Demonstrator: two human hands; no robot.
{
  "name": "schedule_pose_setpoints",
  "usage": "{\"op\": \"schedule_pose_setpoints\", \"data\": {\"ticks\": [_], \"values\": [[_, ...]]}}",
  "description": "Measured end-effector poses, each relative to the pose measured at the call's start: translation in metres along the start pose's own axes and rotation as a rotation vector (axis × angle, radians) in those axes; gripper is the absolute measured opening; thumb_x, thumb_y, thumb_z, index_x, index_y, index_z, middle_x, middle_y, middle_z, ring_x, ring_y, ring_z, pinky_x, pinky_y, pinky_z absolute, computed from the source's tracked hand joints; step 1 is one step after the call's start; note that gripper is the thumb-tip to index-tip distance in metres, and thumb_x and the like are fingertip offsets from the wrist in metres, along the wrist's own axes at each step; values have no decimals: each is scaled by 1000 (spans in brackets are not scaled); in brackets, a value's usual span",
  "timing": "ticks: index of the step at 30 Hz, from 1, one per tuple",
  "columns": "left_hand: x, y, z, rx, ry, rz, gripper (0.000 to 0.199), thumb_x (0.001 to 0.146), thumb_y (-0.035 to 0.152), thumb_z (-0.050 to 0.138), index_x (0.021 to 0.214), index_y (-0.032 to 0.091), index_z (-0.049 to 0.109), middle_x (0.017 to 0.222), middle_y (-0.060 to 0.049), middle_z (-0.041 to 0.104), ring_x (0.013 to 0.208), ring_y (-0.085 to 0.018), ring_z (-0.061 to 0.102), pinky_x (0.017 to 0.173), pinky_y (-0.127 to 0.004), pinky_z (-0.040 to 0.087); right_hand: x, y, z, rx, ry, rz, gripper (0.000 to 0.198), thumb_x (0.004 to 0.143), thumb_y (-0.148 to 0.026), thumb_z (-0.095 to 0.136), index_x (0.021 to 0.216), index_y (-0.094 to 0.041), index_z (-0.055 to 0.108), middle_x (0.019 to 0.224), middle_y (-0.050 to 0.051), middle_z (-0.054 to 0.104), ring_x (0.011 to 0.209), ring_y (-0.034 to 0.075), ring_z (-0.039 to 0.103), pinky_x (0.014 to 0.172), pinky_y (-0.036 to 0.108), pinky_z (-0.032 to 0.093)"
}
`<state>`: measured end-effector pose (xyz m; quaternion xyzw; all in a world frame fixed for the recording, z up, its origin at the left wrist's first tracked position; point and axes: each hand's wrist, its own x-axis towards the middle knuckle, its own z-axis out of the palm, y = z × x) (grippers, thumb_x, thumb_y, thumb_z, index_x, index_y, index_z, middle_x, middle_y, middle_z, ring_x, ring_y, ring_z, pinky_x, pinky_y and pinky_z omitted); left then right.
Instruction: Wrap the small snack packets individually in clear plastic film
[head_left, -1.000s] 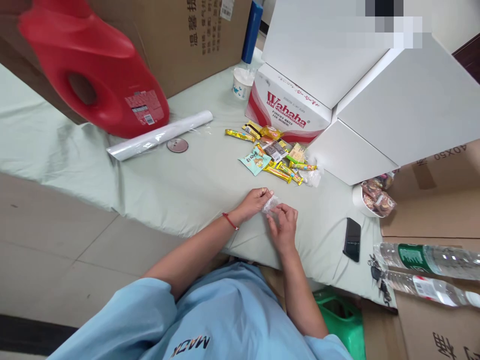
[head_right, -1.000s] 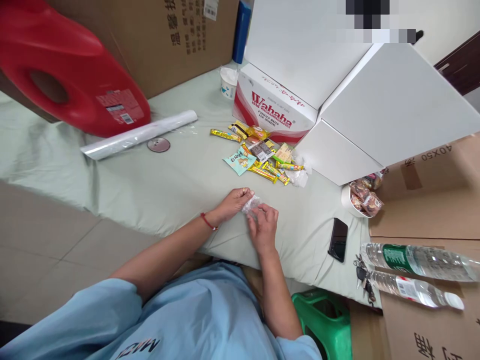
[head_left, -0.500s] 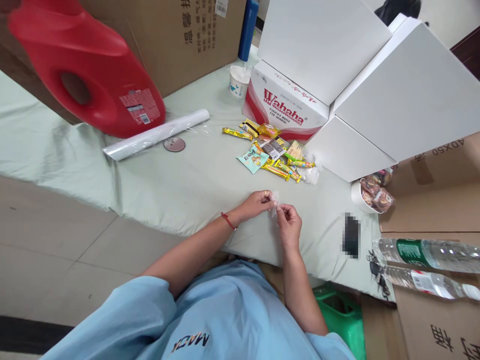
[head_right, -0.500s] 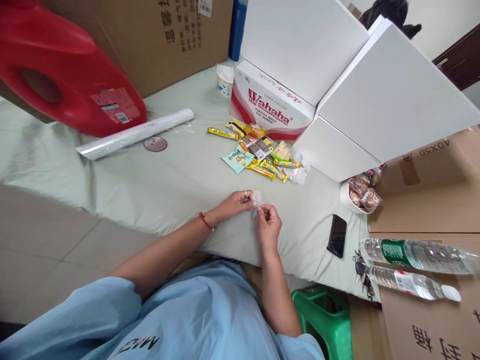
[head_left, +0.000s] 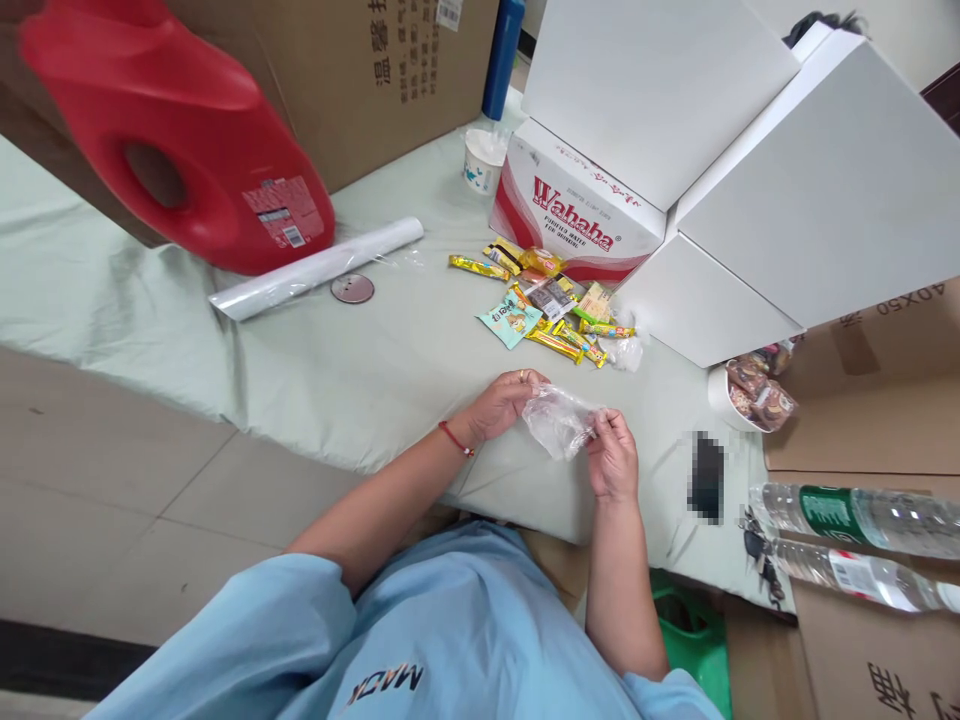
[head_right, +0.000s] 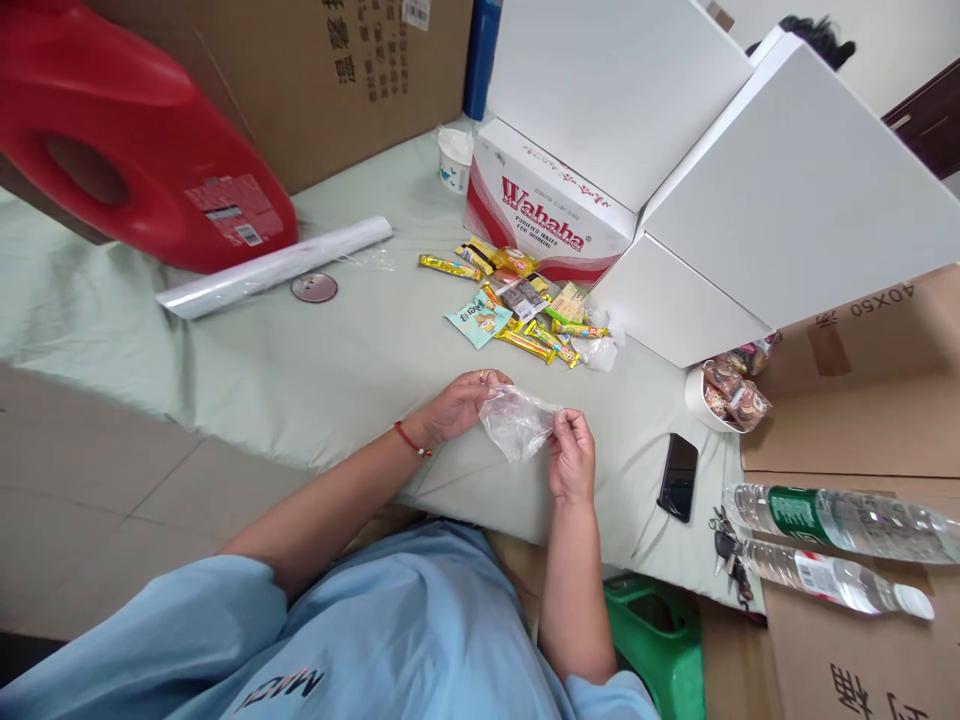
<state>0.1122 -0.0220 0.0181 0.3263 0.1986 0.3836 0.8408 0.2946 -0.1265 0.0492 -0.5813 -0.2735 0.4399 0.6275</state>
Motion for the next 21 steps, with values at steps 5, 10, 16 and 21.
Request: {"op": "schedule_pose_setpoints", "data": {"ticks": [5, 10, 16, 21], "values": [[5, -8, -4, 160, 238, 154, 34, 63, 27, 82, 86, 20, 57, 98, -2, 61, 87, -16, 59, 80, -30, 49, -1, 4, -7, -13, 40, 17, 42, 76, -53, 88, 86, -25, 59, 83, -3, 64, 70, 13, 58, 63, 26, 51], [-5, -14, -5, 762, 215, 441, 40, 67, 9, 63, 104, 22, 68, 107, -5, 60, 89, -17, 55, 82, -31, 49, -8, -1, -1, 28, -26, -46, 36, 80, -50, 86, 84, -25, 61, 90, 0, 67, 81, 15, 63, 75, 29, 54], [-15, -15, 5, 884, 44, 500, 36, 76, 19, 73, 112, 24, 74, 121, -10, 64, 119, -28, 57, 110, -45, 44, -16, -2, 7, 91, -121, 23, 34, 79, -47, 88, 83, -24, 62, 87, 0, 66, 79, 16, 61, 72, 29, 54], [-19, -10, 4, 440, 297, 324, 24, 88, 44, 71, 94, 21, 67, 93, -4, 67, 93, -19, 62, 94, -36, 50, -17, -3, -3, 108, -22, 8, 32, 78, -44, 88, 84, -24, 64, 91, 0, 67, 80, 15, 62, 72, 29, 57]]}}
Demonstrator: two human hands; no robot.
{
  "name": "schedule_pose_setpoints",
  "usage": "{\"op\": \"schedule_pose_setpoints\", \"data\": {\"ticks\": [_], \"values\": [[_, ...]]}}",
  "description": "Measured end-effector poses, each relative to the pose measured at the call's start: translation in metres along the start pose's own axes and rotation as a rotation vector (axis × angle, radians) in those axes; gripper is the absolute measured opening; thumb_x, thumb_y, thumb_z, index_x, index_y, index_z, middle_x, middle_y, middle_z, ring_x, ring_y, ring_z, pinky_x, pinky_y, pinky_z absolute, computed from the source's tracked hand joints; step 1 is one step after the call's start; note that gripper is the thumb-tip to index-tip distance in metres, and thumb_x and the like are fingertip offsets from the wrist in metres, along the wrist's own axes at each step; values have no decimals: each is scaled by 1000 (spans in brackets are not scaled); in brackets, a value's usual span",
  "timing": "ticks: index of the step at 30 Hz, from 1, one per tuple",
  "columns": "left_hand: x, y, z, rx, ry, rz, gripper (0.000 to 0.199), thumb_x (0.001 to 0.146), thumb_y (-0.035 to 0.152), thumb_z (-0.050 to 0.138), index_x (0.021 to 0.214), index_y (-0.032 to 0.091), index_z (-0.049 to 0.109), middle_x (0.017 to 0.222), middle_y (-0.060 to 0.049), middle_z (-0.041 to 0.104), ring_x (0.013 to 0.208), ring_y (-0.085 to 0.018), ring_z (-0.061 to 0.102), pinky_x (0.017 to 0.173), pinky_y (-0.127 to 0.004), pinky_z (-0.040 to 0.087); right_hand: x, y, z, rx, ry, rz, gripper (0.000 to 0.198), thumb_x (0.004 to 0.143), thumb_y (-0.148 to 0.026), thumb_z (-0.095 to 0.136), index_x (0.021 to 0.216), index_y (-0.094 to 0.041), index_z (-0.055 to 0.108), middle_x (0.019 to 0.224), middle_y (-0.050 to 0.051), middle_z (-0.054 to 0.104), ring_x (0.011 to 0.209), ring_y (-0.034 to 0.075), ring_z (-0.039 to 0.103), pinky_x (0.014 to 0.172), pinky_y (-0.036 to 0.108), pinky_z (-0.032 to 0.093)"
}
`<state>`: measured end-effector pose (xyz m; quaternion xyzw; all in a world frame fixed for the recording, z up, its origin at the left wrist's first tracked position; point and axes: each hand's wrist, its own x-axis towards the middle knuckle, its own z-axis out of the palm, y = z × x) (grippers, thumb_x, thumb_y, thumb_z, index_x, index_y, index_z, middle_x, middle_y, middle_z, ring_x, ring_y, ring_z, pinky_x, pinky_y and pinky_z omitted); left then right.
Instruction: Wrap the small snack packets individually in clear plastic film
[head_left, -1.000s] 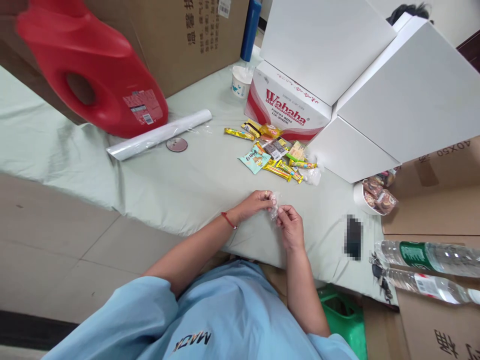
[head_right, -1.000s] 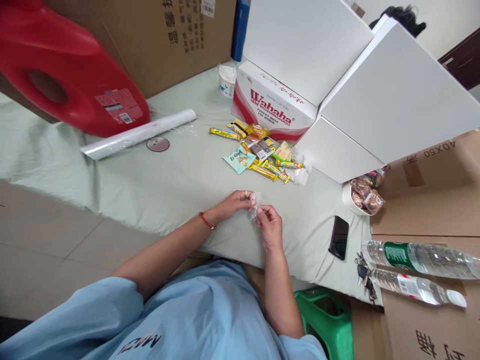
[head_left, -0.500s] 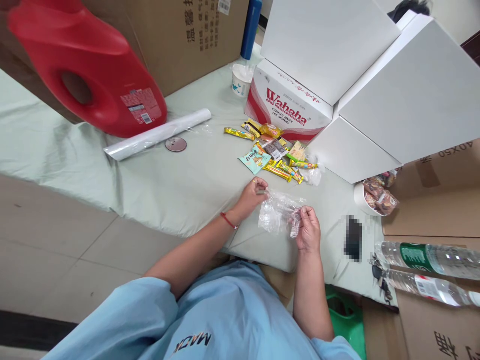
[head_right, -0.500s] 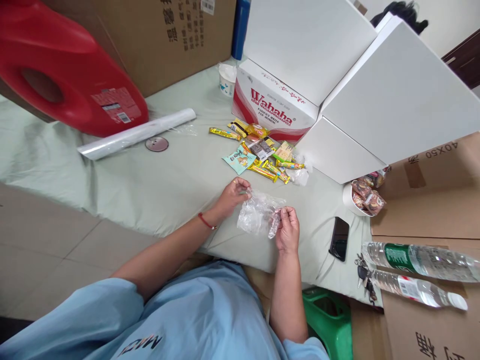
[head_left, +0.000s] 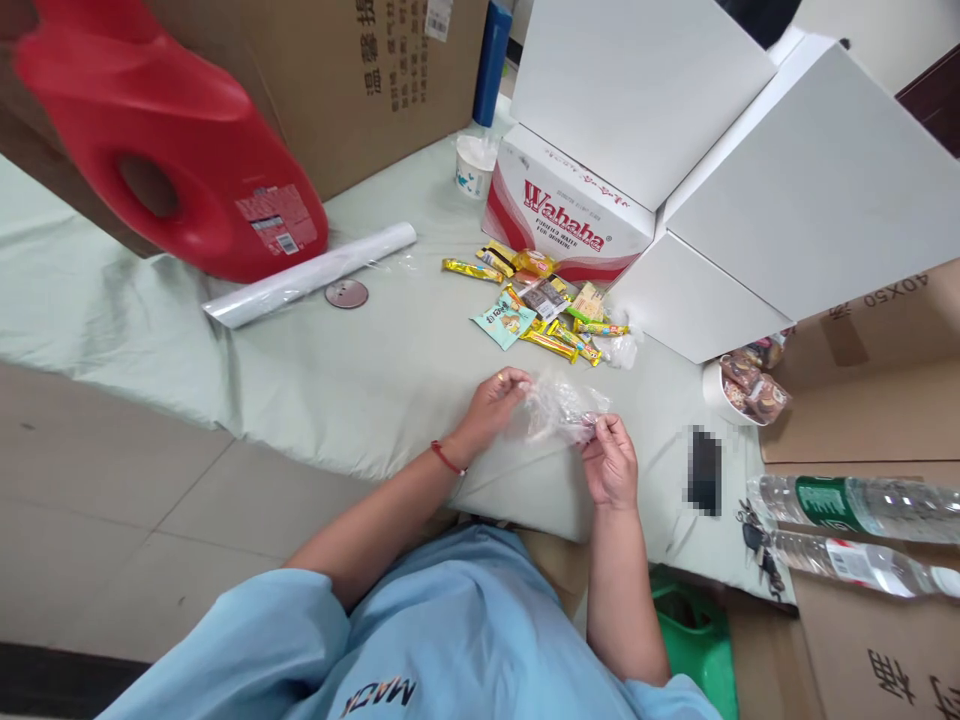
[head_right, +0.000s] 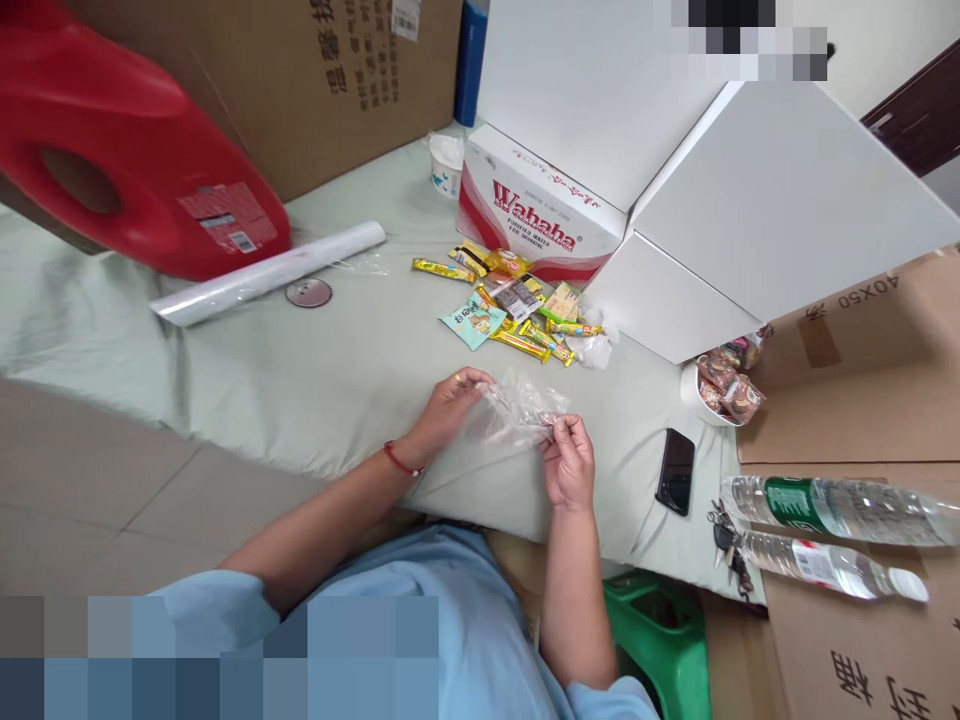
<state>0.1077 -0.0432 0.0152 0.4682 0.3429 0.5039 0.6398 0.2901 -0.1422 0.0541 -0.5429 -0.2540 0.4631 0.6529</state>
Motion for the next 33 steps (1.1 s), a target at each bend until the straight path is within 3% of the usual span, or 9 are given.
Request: {"op": "schedule_pose_setpoints", "data": {"ticks": [5, 9, 13, 16, 19, 23, 26, 30, 33], "values": [[5, 8, -20, -397, 207, -161, 36, 79, 44, 80, 95, 23, 56, 73, 6, 53, 69, -10, 56, 74, -25, 52, 4, -7, -24, -23, 75, 52, 37, 72, -43, 93, 85, -24, 64, 89, -1, 67, 74, 13, 61, 64, 26, 57], [12, 14, -36, -340, 283, -173, 36, 79, 43, 82, 90, 23, 54, 66, 9, 42, 53, -6, 40, 51, -18, 37, 4, -9, -39, -54, 106, 89, 41, 67, -44, 96, 83, -22, 65, 86, -1, 67, 66, 10, 57, 55, 22, 50], [14, 13, -40, -190, 289, -166, 45, 78, 54, 82, 81, 23, 50, 63, 9, 40, 49, -6, 32, 45, -20, 30, 9, -5, -52, -184, 123, 105, 48, 63, -51, 96, 80, -22, 62, 85, 0, 67, 67, 12, 58, 57, 24, 48], [11, 9, -37, -49, 279, -145, 52, 80, 62, 78, 73, 23, 43, 61, 9, 36, 50, -7, 28, 45, -22, 26, 12, -4, -57, -419, 296, -40, 52, 65, -62, 91, 86, -22, 63, 84, 0, 65, 72, 16, 59, 64, 30, 50], [7, 6, -33, 115, 242, -109, 60, 87, 67, 68, 65, 23, 35, 59, 7, 30, 52, -9, 27, 47, -25, 23, 4, -9, -43, -673, 403, -320, 41, 86, -62, 75, 95, -23, 66, 89, 2, 66, 78, 18, 62, 78, 35, 51], [5, 5, -29, 265, 236, -95, 62, 95, 69, 57, 62, 23, 31, 57, 5, 29, 54, -11, 28, 51, -28, 23, -24, -3, 9, -796, 55, -572, 29, 91, -50, 75, 107, -27, 70, 112, 9, 69, 111, 27, 63, 104, 46, 48], [3, 6, -27, 351, 245, -89, 60, 96, 70, 53, 63, 23, 33, 57, 5, 31, 56, -12, 29, 53, -28, 23, -39, 18, 49, -919, -226, -623, 49, 83, -45, 85, 126, -29, 68, 136, 12, 64, 133, 33, 54, 119, 55, 40], [-4, 15, -28, 393, 135, -114, 59, 91, 71, 55, 64, 24, 34, 60, 6, 31, 59, -12, 29, 56, -27, 25, -30, 33, 66, -920, -206, -669, 15, 100, -35, 64, 109, -25, 71, 124, 12, 67, 129, 29, 56, 115, 54, 44], [-9, 27, -34, 377, -19, -157, 57, 81, 68, 69, 67, 24, 36, 63, 8, 31, 60, -11, 29, 57, -26, 26, -13, 21, 56, -723, -282, -472, 16, 100, -38, 64, 93, -25, 71, 104, 7, 72, 110, 25, 66, 103, 44, 52]]}}
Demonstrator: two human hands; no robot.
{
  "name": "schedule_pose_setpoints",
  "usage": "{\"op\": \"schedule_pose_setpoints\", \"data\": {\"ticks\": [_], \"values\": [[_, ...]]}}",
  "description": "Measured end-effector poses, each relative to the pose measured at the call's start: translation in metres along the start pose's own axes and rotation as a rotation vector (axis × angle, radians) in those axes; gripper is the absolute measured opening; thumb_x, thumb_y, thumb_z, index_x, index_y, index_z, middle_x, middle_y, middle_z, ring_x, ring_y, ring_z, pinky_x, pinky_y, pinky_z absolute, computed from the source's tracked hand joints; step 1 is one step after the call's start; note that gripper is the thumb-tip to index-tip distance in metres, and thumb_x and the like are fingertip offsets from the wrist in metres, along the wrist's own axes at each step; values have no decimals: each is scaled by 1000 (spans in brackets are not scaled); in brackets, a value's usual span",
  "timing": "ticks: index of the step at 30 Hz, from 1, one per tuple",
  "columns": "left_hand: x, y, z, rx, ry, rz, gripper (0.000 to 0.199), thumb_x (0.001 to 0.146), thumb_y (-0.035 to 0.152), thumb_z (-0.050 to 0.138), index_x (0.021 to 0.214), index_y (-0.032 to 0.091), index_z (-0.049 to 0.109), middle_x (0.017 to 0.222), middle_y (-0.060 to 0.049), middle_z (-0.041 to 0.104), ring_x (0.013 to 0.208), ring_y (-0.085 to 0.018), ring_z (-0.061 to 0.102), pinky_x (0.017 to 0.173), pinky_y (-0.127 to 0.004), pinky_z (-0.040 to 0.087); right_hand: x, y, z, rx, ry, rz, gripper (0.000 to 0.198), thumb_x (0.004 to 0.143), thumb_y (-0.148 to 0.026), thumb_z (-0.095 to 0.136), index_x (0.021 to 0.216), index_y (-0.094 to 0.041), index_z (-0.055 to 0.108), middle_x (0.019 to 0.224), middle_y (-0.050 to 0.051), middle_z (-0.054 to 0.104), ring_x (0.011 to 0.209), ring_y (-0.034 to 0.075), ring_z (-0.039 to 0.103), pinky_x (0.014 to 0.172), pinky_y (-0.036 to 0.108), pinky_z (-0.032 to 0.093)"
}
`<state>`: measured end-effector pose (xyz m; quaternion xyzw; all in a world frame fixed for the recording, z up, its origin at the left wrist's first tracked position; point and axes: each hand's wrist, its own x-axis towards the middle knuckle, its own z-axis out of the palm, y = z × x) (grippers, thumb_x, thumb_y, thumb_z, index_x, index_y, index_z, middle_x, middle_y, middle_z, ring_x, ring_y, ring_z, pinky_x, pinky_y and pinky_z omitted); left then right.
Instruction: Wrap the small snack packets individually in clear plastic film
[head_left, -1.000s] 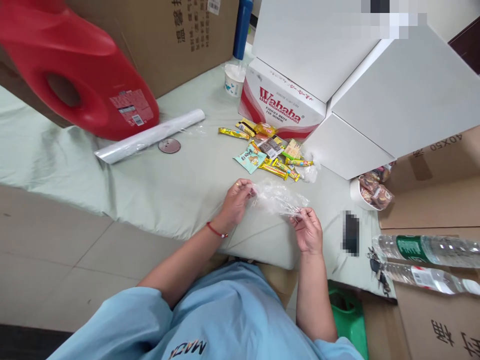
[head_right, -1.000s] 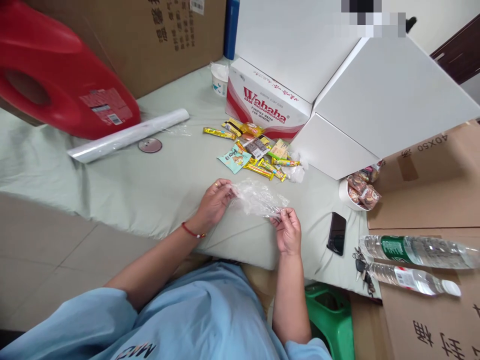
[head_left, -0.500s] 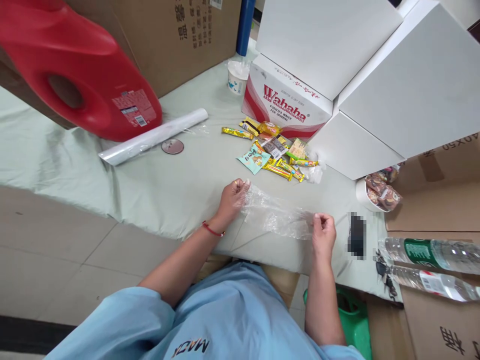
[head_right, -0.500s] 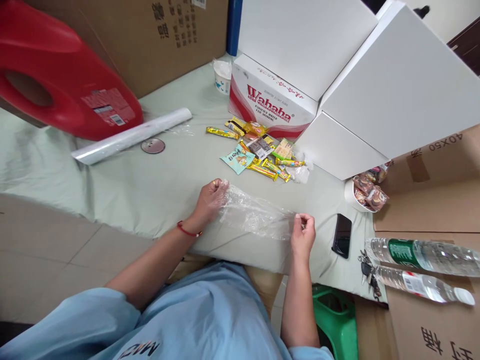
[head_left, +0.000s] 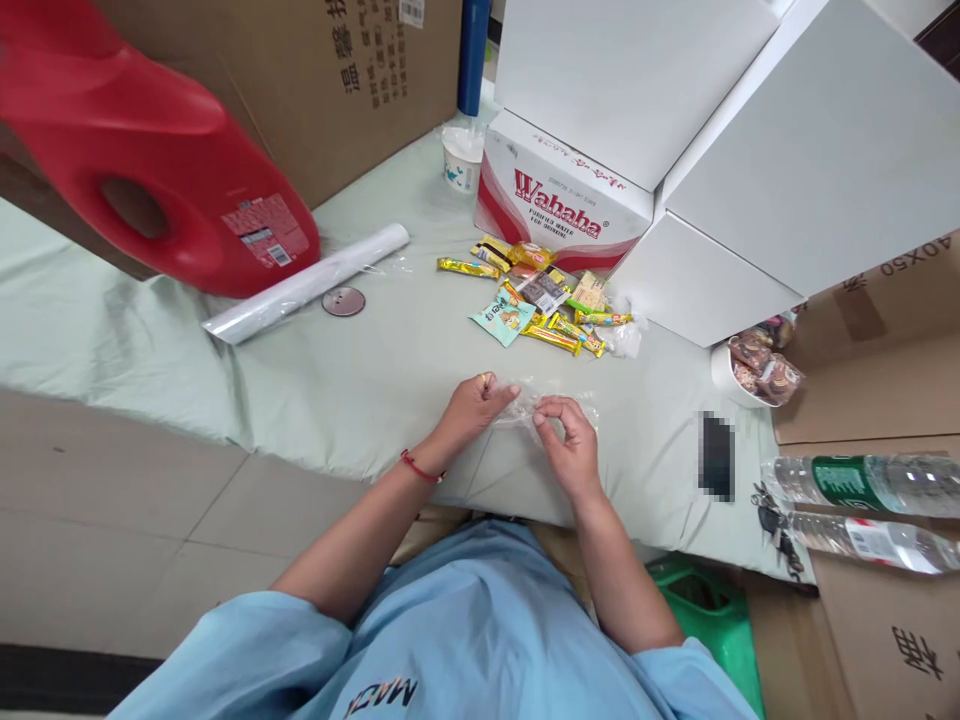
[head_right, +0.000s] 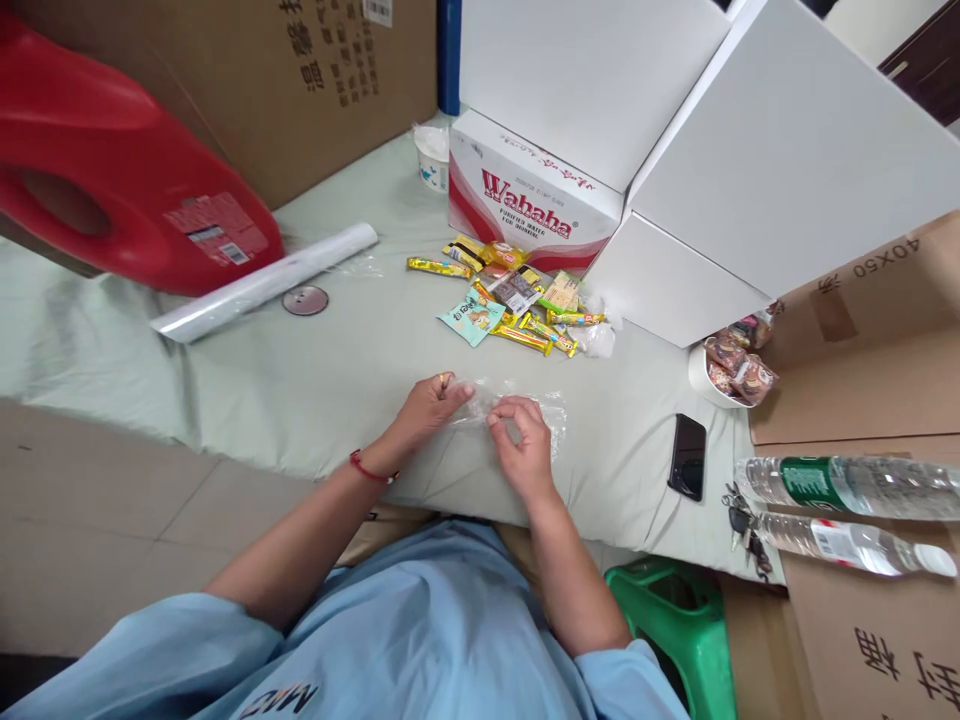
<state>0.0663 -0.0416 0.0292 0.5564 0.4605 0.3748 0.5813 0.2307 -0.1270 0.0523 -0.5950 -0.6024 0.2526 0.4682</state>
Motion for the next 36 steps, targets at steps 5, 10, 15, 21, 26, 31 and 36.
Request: {"op": "schedule_pose_setpoints", "data": {"ticks": [5, 10, 15, 21, 26, 31, 36], "values": [[-6, 9, -12, 26, -142, 25, 46, 72, 45, 77, 72, 24, 37, 67, 9, 33, 62, -10, 30, 60, -25, 27, 12, 0, -29, 418, -32, 339, 26, 91, -49, 76, 86, -24, 71, 88, 1, 72, 87, 18, 68, 89, 34, 56], [-7, 0, -19, 47, -238, 50, 29, 64, 24, 67, 90, 21, 54, 80, 6, 51, 68, -12, 44, 66, -25, 38, 9, 1, -42, 589, 189, 437, 37, 85, -55, 81, 86, -24, 61, 85, -2, 66, 70, 13, 66, 71, 29, 58], [-9, -7, -15, 5, -65, -60, 26, 70, 33, 68, 90, 19, 59, 82, 3, 59, 74, -14, 53, 70, -27, 42, -3, 6, -41, 311, 170, 296, 49, 85, -64, 78, 113, -25, 65, 118, 8, 70, 114, 23, 67, 96, 39, 58], [-21, 16, 2, 20, -115, 14, 23, 80, 41, 67, 87, 20, 60, 76, 3, 58, 71, -15, 53, 69, -28, 41, -14, 7, -11, 109, 39, 299, 51, 84, -62, 79, 117, -24, 70, 132, 12, 68, 126, 28, 63, 107, 45, 53], [-25, 25, 2, 127, -95, 68, 45, 70, 34, 78, 111, 21, 63, 97, 0, 63, 69, -13, 52, 67, -28, 43, -6, 0, -18, 213, 129, 292, 30, 92, -53, 71, 94, -23, 68, 103, 5, 74, 98, 21, 68, 92, 36, 55], [-27, 13, 8, 182, -16, -79, 40, 73, 41, 76, 104, 18, 65, 102, -5, 67, 79, -18, 60, 75, -33, 48, -2, -11, -27, 336, 272, 398, 35, 87, -57, 74, 91, -24, 63, 81, -1, 65, 73, 16, 61, 65, 29, 56], [-34, 14, 16, -113, -213, -196, 37, 69, 51, 78, 77, 20, 59, 76, 2, 62, 74, -16, 57, 71, -30, 44, -3, -18, -31, 441, 313, 455, 38, 79, -54, 83, 88, -23, 63, 78, -3, 62, 68, 13, 58, 58, 25, 53]]}}
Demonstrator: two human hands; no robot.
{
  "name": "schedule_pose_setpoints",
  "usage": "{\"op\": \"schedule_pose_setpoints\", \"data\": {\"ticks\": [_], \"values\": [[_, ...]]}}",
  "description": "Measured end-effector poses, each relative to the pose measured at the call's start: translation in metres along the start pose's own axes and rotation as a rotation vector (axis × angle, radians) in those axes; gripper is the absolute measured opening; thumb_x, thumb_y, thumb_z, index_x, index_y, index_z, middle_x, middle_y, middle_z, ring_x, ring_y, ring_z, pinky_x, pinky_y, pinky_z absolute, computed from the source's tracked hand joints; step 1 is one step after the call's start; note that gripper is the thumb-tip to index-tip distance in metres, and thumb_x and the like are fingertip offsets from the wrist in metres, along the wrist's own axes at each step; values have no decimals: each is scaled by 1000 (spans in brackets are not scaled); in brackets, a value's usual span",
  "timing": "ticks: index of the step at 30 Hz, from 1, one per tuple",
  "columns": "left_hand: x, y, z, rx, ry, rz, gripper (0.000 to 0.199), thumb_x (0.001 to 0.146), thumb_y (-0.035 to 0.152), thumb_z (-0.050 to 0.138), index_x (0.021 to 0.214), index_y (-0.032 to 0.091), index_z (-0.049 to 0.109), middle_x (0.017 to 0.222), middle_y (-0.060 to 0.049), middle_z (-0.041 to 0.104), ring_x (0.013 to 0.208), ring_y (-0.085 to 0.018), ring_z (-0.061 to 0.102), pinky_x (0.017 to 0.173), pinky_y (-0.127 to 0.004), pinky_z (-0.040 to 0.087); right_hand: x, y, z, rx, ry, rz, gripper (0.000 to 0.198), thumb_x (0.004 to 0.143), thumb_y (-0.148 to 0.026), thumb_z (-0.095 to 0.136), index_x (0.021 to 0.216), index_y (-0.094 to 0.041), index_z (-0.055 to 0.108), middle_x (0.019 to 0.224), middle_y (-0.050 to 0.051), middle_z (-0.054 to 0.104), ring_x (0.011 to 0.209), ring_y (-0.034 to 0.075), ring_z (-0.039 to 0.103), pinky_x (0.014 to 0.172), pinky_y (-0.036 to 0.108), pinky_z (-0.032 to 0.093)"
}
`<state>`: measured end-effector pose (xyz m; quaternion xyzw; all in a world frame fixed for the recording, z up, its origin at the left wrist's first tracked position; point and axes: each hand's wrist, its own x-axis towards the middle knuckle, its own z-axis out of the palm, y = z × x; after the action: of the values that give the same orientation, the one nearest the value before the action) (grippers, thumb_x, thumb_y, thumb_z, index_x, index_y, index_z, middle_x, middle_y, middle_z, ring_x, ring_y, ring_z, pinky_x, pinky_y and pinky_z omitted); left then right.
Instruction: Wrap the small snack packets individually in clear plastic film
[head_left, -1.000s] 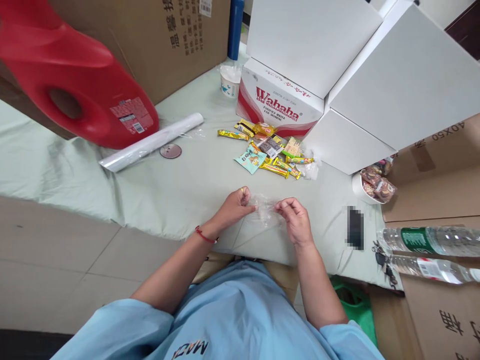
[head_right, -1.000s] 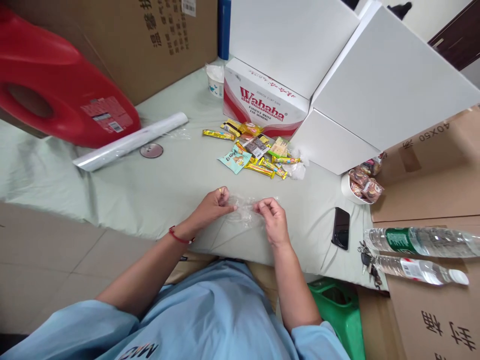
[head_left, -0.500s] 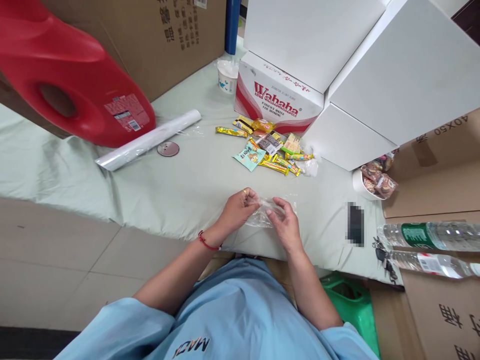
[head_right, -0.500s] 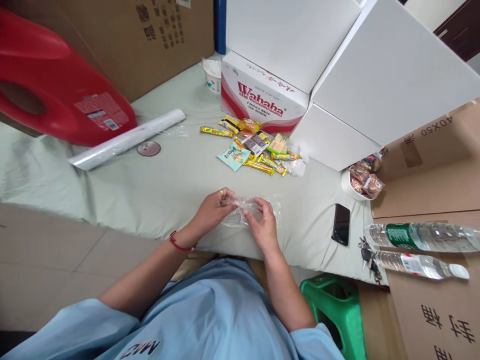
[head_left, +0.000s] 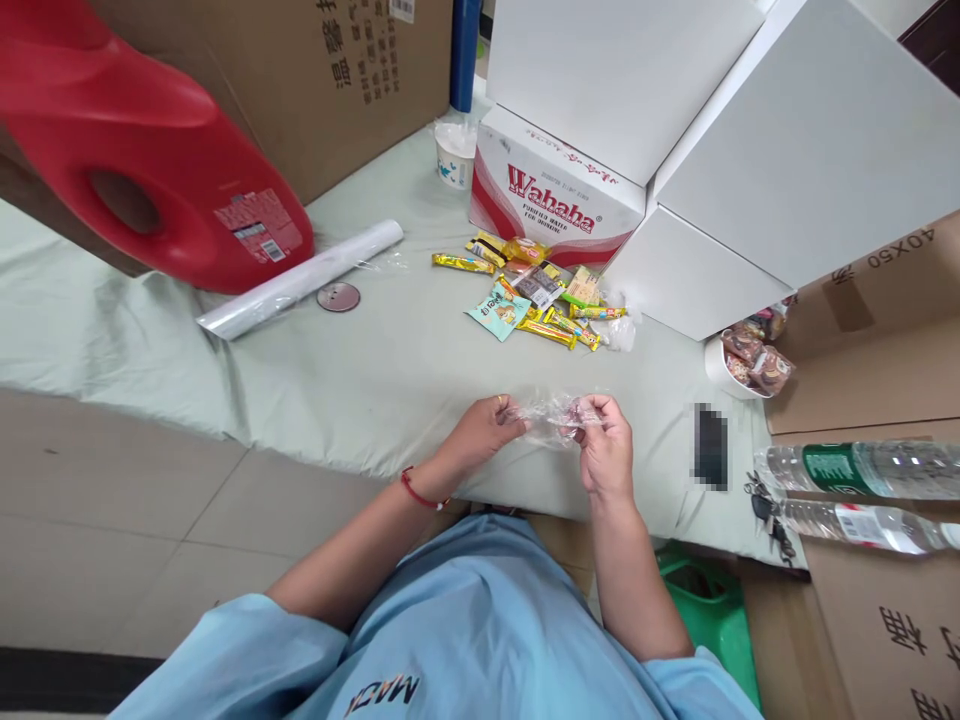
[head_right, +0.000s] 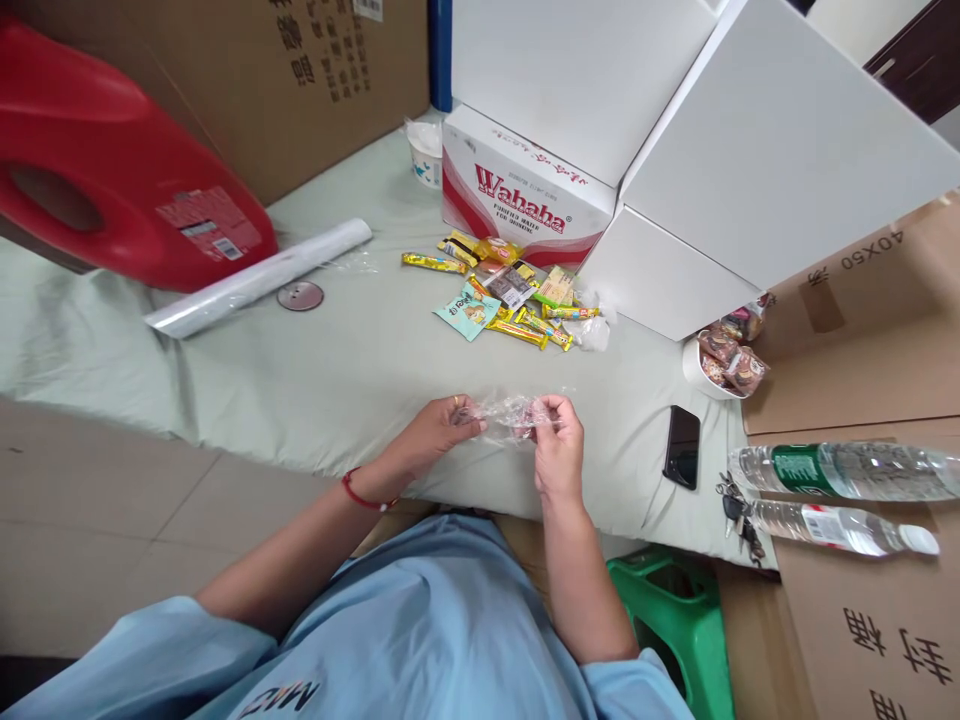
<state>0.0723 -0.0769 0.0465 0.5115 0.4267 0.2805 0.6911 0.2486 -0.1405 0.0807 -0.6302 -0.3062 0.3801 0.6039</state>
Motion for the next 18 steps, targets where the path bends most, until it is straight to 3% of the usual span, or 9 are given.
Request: {"op": "schedule_pose_setpoints", "data": {"ticks": [3, 6, 10, 12, 14, 16, 18], "values": [[-2, 12, -6, -355, 15, -74, 46, 59, 41, 87, 81, 21, 52, 77, 4, 62, 76, -15, 62, 75, -29, 49, 7, -10, -17, -23, -25, 58, 41, 73, -54, 87, 86, -22, 64, 71, -4, 59, 58, 11, 52, 49, 22, 44], [-3, 24, -21, -493, 35, -111, 53, 57, 38, 91, 86, 23, 50, 72, 7, 58, 63, -10, 58, 59, -22, 43, 16, -22, -44, -107, -95, 89, 39, 73, -52, 88, 85, -21, 67, 69, -5, 57, 56, 9, 47, 48, 22, 40], [0, 36, -48, -279, -91, -105, 46, 63, 41, 91, 85, 22, 55, 61, 10, 45, 43, -4, 29, 44, -21, 18, 25, -34, -72, -150, -165, 68, 33, 75, -48, 89, 84, -22, 70, 82, 0, 65, 73, 13, 59, 65, 25, 53], [8, 42, -63, -127, -205, -106, 44, 63, 42, 91, 84, 21, 58, 62, 9, 45, 45, -4, 28, 44, -22, 18, 31, -32, -76, -99, -201, 131, 37, 72, -50, 91, 85, -23, 69, 93, 2, 70, 84, 17, 66, 70, 29, 59], [20, 48, -78, 3, -227, -91, 40, 64, 36, 89, 88, 21, 61, 68, 7, 48, 50, -7, 36, 46, -23, 24, 40, -24, -72, -53, -226, 241, 45, 66, -53, 94, 85, -23, 66, 96, 3, 73, 82, 19, 69, 63, 29, 59], [33, 54, -91, 170, -28, -52, 39, 64, 25, 85, 94, 20, 62, 76, 4, 51, 60, -10, 45, 54, -25, 37, 52, -10, -61, -51, -199, 322, 52, 57, -53, 97, 83, -22, 63, 86, 1, 73, 67, 15, 66, 50, 23, 53], [41, 61, -99, 389, 326, 38, 40, 65, 16, 80, 100, 19, 60, 91, 0, 55, 74, -14, 54, 71, -30, 50, 65, 4, -48, -76, -124, 332, 56, 50, -53, 97, 80, -22, 61, 75, -2, 69, 56, 10, 59, 43, 19, 45]]}}
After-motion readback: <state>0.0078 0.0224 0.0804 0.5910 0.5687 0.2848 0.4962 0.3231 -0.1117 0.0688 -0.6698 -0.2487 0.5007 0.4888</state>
